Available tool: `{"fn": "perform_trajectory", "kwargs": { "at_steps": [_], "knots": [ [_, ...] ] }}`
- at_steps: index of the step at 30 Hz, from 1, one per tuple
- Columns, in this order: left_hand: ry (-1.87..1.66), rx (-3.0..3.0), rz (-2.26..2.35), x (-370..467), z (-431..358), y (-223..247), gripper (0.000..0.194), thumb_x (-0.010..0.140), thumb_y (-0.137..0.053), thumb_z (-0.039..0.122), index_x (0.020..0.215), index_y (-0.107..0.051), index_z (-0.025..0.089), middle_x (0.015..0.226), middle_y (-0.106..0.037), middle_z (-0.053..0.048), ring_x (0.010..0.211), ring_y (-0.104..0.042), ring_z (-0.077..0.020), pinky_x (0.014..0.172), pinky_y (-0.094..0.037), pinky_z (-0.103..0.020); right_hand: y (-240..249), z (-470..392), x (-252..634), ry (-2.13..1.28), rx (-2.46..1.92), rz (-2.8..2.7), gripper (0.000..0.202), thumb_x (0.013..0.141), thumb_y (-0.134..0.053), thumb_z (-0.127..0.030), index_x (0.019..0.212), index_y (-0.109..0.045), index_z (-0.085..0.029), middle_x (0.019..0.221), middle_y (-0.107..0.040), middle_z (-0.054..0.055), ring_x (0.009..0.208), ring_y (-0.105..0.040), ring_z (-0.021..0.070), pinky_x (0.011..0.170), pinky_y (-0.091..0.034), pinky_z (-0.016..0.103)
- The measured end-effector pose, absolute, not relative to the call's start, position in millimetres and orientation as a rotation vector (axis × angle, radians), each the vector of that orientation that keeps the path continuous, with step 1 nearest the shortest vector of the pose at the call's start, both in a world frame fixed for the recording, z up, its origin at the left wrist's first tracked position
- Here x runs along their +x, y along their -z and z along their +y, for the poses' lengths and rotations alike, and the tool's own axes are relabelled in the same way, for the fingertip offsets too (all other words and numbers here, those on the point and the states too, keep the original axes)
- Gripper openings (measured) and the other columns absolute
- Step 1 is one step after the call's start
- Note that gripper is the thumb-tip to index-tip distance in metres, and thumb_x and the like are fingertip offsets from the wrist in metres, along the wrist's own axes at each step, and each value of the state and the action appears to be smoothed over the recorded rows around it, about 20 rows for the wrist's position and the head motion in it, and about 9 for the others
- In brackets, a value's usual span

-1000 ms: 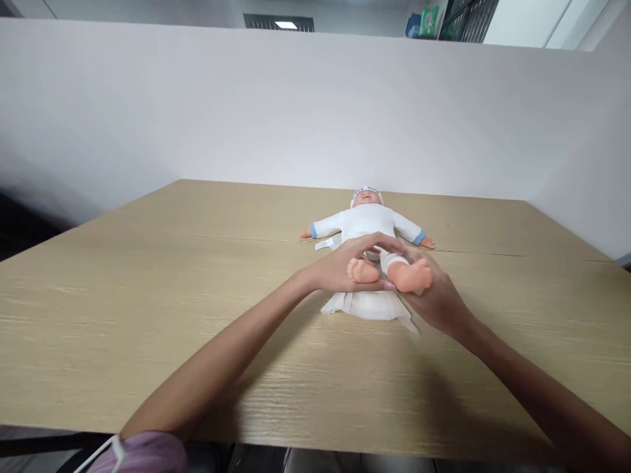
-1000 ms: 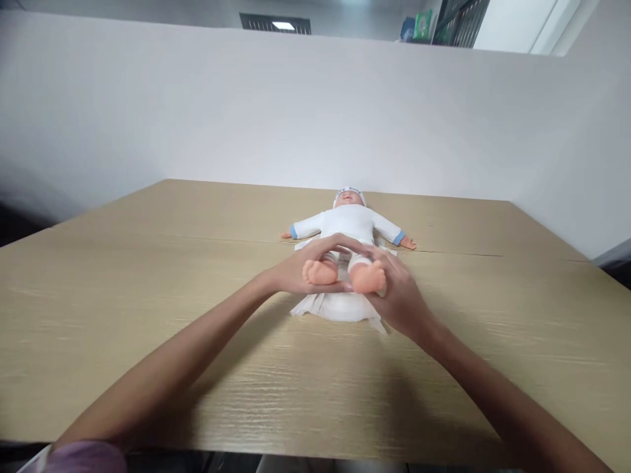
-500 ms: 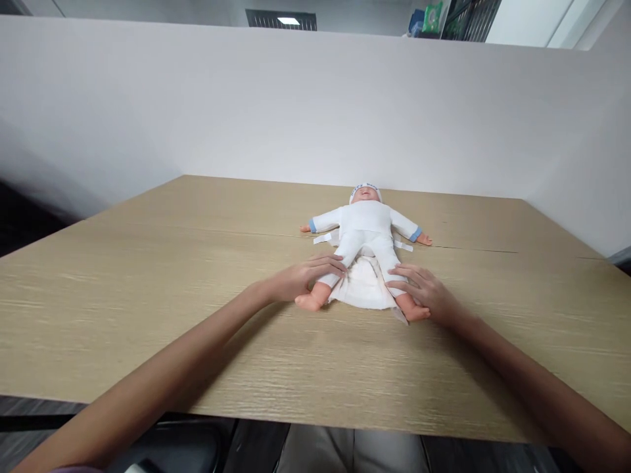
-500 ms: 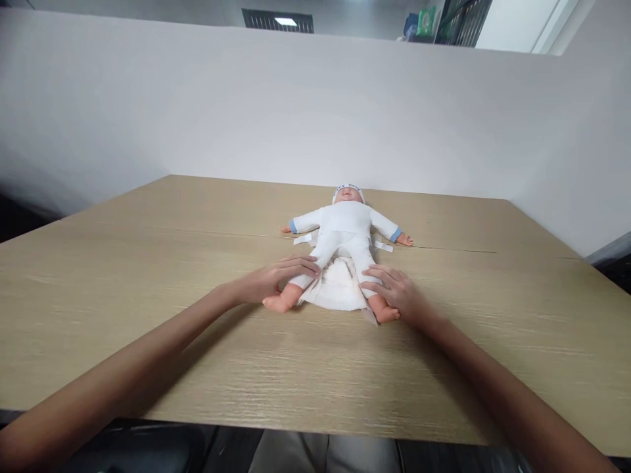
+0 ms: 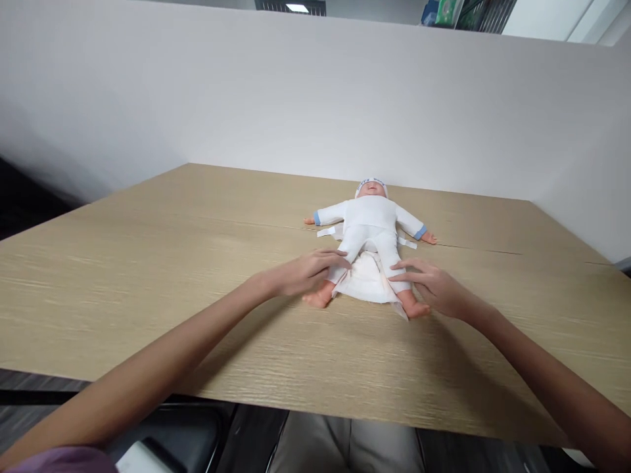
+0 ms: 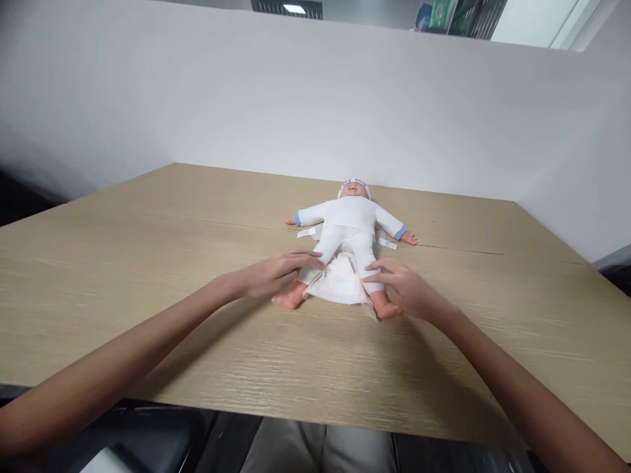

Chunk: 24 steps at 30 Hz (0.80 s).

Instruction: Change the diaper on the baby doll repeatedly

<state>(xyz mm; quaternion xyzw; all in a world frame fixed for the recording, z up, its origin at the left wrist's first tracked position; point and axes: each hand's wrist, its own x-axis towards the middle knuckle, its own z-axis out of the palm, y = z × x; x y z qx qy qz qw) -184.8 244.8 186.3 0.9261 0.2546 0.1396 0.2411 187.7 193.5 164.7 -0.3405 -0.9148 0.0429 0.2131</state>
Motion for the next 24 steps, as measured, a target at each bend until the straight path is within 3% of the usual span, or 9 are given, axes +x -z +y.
{"fn": "perform_trajectory", "kwargs": {
  "at_steps": [2, 4, 7, 10, 13, 15, 18, 20, 24],
  "knots": [
    [-0.408, 2.549, 0.814, -174, 236, -188, 0.034, 0.107, -0.057, 0.04, 0.135, -0.067, 0.022, 0.143, -0.069, -0.013, 0.146, -0.054, -0.0351, 0.117, -0.051, -0.051, -168, 183, 176, -0.095, -1.072, -2.508, 0.039, 0.105, -0.045, -0.015, 0.124, -0.078, -0.025, 0.139, -0.073, 0.011, 0.125, -0.071, 0.0258, 0.106, -0.06, 0.044],
    [-0.416, 2.59, 0.882, -162, 228, -185, 0.05, 0.096, -0.072, 0.059, 0.127, -0.065, 0.02, 0.132, -0.07, -0.014, 0.141, -0.053, -0.0398, 0.112, -0.053, -0.054, -166, 169, 159, 0.01, -1.204, -2.491, 0.034, 0.107, -0.056, -0.035, 0.131, -0.075, -0.021, 0.138, -0.071, 0.016, 0.124, -0.069, 0.0318, 0.107, -0.058, 0.05],
    [-0.418, 2.693, 0.944, -152, 220, -177, 0.07, 0.08, -0.085, 0.069, 0.124, -0.061, 0.019, 0.132, -0.068, -0.017, 0.139, -0.049, -0.0442, 0.112, -0.05, -0.06, -154, 152, 137, 0.206, -1.306, -2.481, 0.068, 0.096, -0.073, -0.06, 0.148, -0.067, -0.017, 0.144, -0.066, 0.023, 0.136, -0.059, 0.0422, 0.116, -0.048, 0.061],
    [-0.407, 2.787, 0.973, -150, 218, -168, 0.069, 0.081, -0.087, 0.062, 0.127, -0.059, 0.019, 0.138, -0.064, -0.018, 0.14, -0.047, -0.0455, 0.114, -0.047, -0.063, -143, 147, 129, 0.298, -1.362, -2.453, 0.066, 0.097, -0.075, -0.05, 0.153, -0.064, -0.017, 0.145, -0.065, 0.022, 0.139, -0.055, 0.0423, 0.117, -0.044, 0.059],
    [-0.425, 2.795, 1.002, -152, 219, -167, 0.03, 0.094, -0.072, 0.033, 0.119, -0.062, 0.02, 0.133, -0.067, -0.016, 0.136, -0.051, -0.0408, 0.113, -0.048, -0.059, -139, 155, 136, 0.269, -1.376, -2.43, 0.046, 0.1, -0.063, -0.019, 0.145, -0.07, -0.021, 0.136, -0.071, 0.018, 0.127, -0.061, 0.0355, 0.106, -0.05, 0.05],
    [-0.451, 2.737, 1.02, -154, 223, -172, 0.015, 0.095, -0.065, 0.023, 0.11, -0.065, 0.021, 0.12, -0.071, -0.013, 0.131, -0.055, -0.0381, 0.11, -0.049, -0.055, -143, 165, 143, 0.181, -1.329, -2.415, 0.042, 0.1, -0.056, -0.013, 0.137, -0.074, -0.023, 0.128, -0.074, 0.015, 0.115, -0.065, 0.0324, 0.098, -0.051, 0.046],
    [-0.531, 2.555, 1.07, -156, 237, -190, 0.016, 0.097, -0.062, 0.033, 0.106, -0.067, 0.022, 0.102, -0.07, -0.009, 0.113, -0.063, -0.034, 0.099, -0.053, -0.048, -156, 185, 152, -0.031, -1.259, -2.321, 0.028, 0.106, -0.05, -0.023, 0.112, -0.077, -0.022, 0.104, -0.075, 0.012, 0.095, -0.065, 0.029, 0.086, -0.052, 0.042],
    [-0.61, 2.427, 1.068, -155, 254, -204, 0.027, 0.099, -0.061, 0.046, 0.106, -0.068, 0.021, 0.103, -0.07, -0.008, 0.104, -0.065, -0.0307, 0.096, -0.053, -0.044, -166, 203, 156, -0.184, -1.23, -2.186, 0.034, 0.111, -0.046, -0.036, 0.099, -0.074, -0.022, 0.092, -0.073, 0.01, 0.088, -0.065, 0.0275, 0.083, -0.052, 0.04],
    [-0.798, 2.139, 1.023, -139, 308, -218, 0.041, 0.093, -0.067, 0.058, 0.104, -0.069, 0.019, 0.11, -0.072, -0.006, 0.106, -0.064, -0.0287, 0.096, -0.05, -0.038, -180, 257, 158, -0.349, -1.203, -1.914, 0.045, 0.109, -0.047, -0.057, 0.103, -0.074, -0.022, 0.108, -0.075, 0.011, 0.105, -0.068, 0.0284, 0.099, -0.053, 0.041]
  ]
}}
